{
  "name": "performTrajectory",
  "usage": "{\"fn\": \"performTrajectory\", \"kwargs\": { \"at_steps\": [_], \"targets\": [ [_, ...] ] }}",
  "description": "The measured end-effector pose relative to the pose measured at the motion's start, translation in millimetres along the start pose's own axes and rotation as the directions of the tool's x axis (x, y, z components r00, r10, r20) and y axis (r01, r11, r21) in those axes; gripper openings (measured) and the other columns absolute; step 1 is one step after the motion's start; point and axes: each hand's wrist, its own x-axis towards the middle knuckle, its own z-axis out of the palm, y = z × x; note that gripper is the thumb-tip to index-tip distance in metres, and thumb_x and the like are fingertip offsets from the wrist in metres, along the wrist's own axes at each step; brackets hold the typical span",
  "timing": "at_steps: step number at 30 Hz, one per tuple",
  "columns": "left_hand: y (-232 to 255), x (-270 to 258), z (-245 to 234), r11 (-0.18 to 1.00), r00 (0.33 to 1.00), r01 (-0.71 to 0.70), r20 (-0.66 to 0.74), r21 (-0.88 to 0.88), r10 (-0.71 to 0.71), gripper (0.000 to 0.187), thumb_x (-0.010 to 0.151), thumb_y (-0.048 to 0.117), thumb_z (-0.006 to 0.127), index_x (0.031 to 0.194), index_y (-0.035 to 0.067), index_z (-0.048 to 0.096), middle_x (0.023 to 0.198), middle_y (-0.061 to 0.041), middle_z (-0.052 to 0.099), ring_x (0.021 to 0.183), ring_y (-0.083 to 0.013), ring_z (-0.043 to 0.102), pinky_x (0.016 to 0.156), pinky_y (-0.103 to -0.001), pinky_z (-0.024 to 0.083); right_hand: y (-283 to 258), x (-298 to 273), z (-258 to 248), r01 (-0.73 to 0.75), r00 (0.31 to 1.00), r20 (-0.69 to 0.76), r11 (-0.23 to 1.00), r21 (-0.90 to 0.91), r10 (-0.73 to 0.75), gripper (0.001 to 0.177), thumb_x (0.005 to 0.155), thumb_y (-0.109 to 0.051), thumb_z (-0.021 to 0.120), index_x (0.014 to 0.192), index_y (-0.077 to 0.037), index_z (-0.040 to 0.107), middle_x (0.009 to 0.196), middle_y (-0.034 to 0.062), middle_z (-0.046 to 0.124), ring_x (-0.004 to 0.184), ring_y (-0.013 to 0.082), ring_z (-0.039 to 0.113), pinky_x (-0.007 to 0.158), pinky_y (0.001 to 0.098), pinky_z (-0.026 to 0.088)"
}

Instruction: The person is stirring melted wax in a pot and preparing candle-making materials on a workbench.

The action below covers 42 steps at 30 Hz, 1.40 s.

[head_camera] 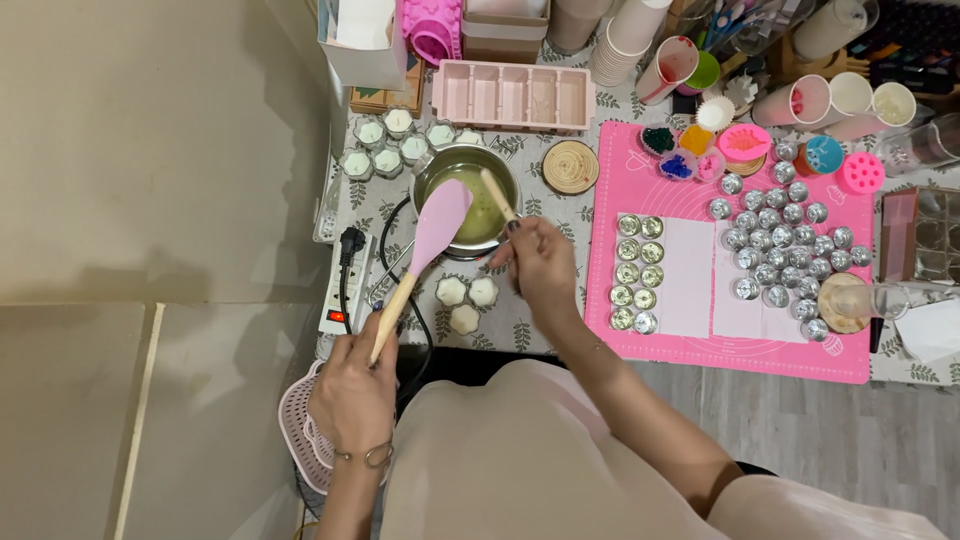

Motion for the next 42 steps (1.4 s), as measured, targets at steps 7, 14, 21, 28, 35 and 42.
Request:
{"fn": "performTrajectory", "kwargs": {
  "at_steps": [7, 14, 21, 28, 35, 42],
  "targets": [
    [3.8, 0.4, -7.0, 0.999, 0.999, 0.032, 0.044, -0.035, -0.03, 0.027, 0.089, 0.034, 0.077, 0.114, 0.027, 0.08, 0.077, -0.001, 0.067, 0.058, -0.0245, 0.064, 0.051, -0.038, 0.049, -9.6, 7.0, 3.9, 0.493, 0.826, 0.264, 0.413, -0.765, -0.498, 0.016, 0.102, -0.014, 0.056, 0.103, -0.001, 0.065, 0.07, 0.0209, 0.068, 0.059, 0.0385, 0.067, 0.055, 0.0467, 0.052],
    [2.8, -0.9, -4.8, 0.997, 0.998, 0.057, 0.029, -0.058, -0.055, 0.026, 0.091, 0.034, 0.075, 0.115, 0.025, 0.079, 0.079, -0.002, 0.066, 0.06, -0.025, 0.065, 0.053, -0.039, 0.05, -7.2, -10.6, 3.8, 0.561, 0.764, 0.334, 0.311, -0.767, -0.552, 0.017, 0.102, -0.015, 0.058, 0.104, 0.0, 0.066, 0.076, 0.0208, 0.069, 0.065, 0.0388, 0.067, 0.058, 0.0462, 0.053],
    [9.3, 5.1, -12.5, 0.988, 0.981, 0.133, 0.15, -0.078, -0.12, 0.03, 0.089, 0.038, 0.074, 0.116, 0.026, 0.079, 0.083, -0.002, 0.07, 0.063, -0.0281, 0.068, 0.054, -0.042, 0.051, -15.7, -13.5, -38.1, 0.085, 0.99, 0.127, 0.964, -0.253, -0.054, 0.024, 0.102, -0.017, 0.057, 0.111, 0.0, 0.072, 0.07, 0.0058, 0.067, 0.047, 0.0092, 0.041, 0.044, 0.0304, 0.031],
    [10.8, 8.0, -14.9, 0.966, 0.956, 0.207, 0.24, -0.153, -0.167, 0.031, 0.089, 0.04, 0.07, 0.114, 0.026, 0.079, 0.085, -0.009, 0.075, 0.071, -0.0325, 0.07, 0.061, -0.044, 0.055, -4.2, 2.4, -76.4, -0.293, 0.935, 0.273, 0.925, 0.242, 0.225, 0.023, 0.103, -0.017, 0.054, 0.107, 0.0, 0.069, 0.064, -0.0003, 0.059, 0.051, 0.0055, 0.038, 0.051, 0.0247, 0.033],
    [22.9, 15.2, -30.9, 0.876, 0.807, 0.426, 0.532, -0.228, -0.254, 0.033, 0.091, 0.041, 0.062, 0.116, 0.02, 0.072, 0.059, -0.006, 0.072, 0.051, -0.0238, 0.069, 0.054, -0.039, 0.05, -3.4, 1.8, -84.2, -0.165, 0.979, 0.135, 0.98, 0.107, 0.15, 0.026, 0.103, -0.018, 0.054, 0.112, -0.001, 0.071, 0.072, -0.0008, 0.062, 0.059, 0.0064, 0.046, 0.058, 0.0241, 0.042],
    [15.7, 2.3, -5.6, 0.674, 0.749, 0.56, 0.642, -0.481, -0.164, 0.037, 0.101, 0.037, 0.056, 0.104, 0.006, 0.076, 0.056, -0.003, 0.065, 0.047, -0.0081, 0.049, 0.046, -0.029, 0.037, 2.3, 7.0, -93.1, -0.045, 0.996, -0.085, 0.996, -0.08, 0.039, 0.026, 0.095, -0.015, 0.062, 0.116, -0.006, 0.075, 0.079, -0.0034, 0.066, 0.059, 0.0042, 0.046, 0.054, 0.0236, 0.038]
  ]
}}
